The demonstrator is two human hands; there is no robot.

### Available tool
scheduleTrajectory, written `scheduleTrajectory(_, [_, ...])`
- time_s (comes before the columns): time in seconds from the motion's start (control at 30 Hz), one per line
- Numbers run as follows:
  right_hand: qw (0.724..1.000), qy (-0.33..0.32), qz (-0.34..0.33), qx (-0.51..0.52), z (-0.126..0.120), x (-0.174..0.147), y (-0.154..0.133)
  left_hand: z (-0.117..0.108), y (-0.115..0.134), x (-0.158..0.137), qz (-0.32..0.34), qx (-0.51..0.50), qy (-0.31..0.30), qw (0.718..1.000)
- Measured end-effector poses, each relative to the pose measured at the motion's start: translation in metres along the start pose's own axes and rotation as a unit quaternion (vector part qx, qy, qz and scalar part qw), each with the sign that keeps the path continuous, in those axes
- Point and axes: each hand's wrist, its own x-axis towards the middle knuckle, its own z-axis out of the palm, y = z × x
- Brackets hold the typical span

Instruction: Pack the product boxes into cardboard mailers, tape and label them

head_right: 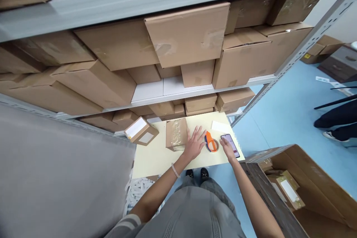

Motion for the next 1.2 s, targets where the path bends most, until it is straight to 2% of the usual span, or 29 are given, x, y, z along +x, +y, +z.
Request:
scheduleTrajectory(0.07, [0.991,0.037,-0.061,-0.112,-0.017,0.023,-0.012,0.019,0.006,0.026,0.021,-0.013,-0.016,1.000])
scheduleTrajectory(0.1, [0.975,0.051,-0.096,-0.193,-0.022,0.036,-0.019,0.029,0.007,0.040,0.025,-0.019,-0.029,0.999])
scheduleTrajectory(0.13, [0.946,0.057,-0.128,-0.291,-0.024,0.050,-0.026,0.041,0.007,0.054,0.025,-0.025,-0.045,0.998])
scheduleTrajectory(0.2, [0.870,0.043,-0.155,-0.467,-0.022,0.078,-0.038,0.064,0.005,0.080,0.011,-0.030,-0.085,0.996])
scheduleTrajectory(0.27, [0.806,0.014,-0.159,-0.570,-0.012,0.103,-0.045,0.086,0.001,0.098,-0.013,-0.030,-0.117,0.993])
scheduleTrajectory(0.33, [0.776,-0.003,-0.163,-0.609,0.002,0.121,-0.045,0.105,-0.002,0.107,-0.036,-0.024,-0.132,0.990])
scheduleTrajectory(0.47, [0.742,-0.005,-0.173,-0.648,0.023,0.137,-0.031,0.134,-0.007,0.103,-0.038,-0.011,-0.145,0.989])
scheduleTrajectory(0.57, [0.701,-0.009,-0.199,-0.685,0.026,0.137,-0.022,0.144,-0.009,0.100,-0.054,-0.009,-0.155,0.986])
scheduleTrajectory(0.63, [0.684,-0.024,-0.218,-0.696,0.021,0.136,-0.022,0.146,-0.009,0.103,-0.065,-0.016,-0.157,0.985])
scheduleTrajectory(0.8, [0.672,-0.058,-0.231,-0.701,0.004,0.130,-0.036,0.140,-0.002,0.122,-0.089,-0.061,-0.137,0.985])
scheduleTrajectory(0.93, [0.683,-0.030,-0.209,-0.699,0.001,0.124,-0.045,0.139,0.005,0.127,-0.140,-0.113,-0.119,0.976])
scheduleTrajectory(1.07, [0.707,0.013,-0.184,-0.683,0.001,0.119,-0.054,0.141,0.006,0.122,-0.182,-0.145,-0.126,0.964])
scheduleTrajectory(1.2, [0.766,0.078,-0.178,-0.613,-0.003,0.112,-0.061,0.142,0.004,0.118,-0.243,-0.196,-0.129,0.941])
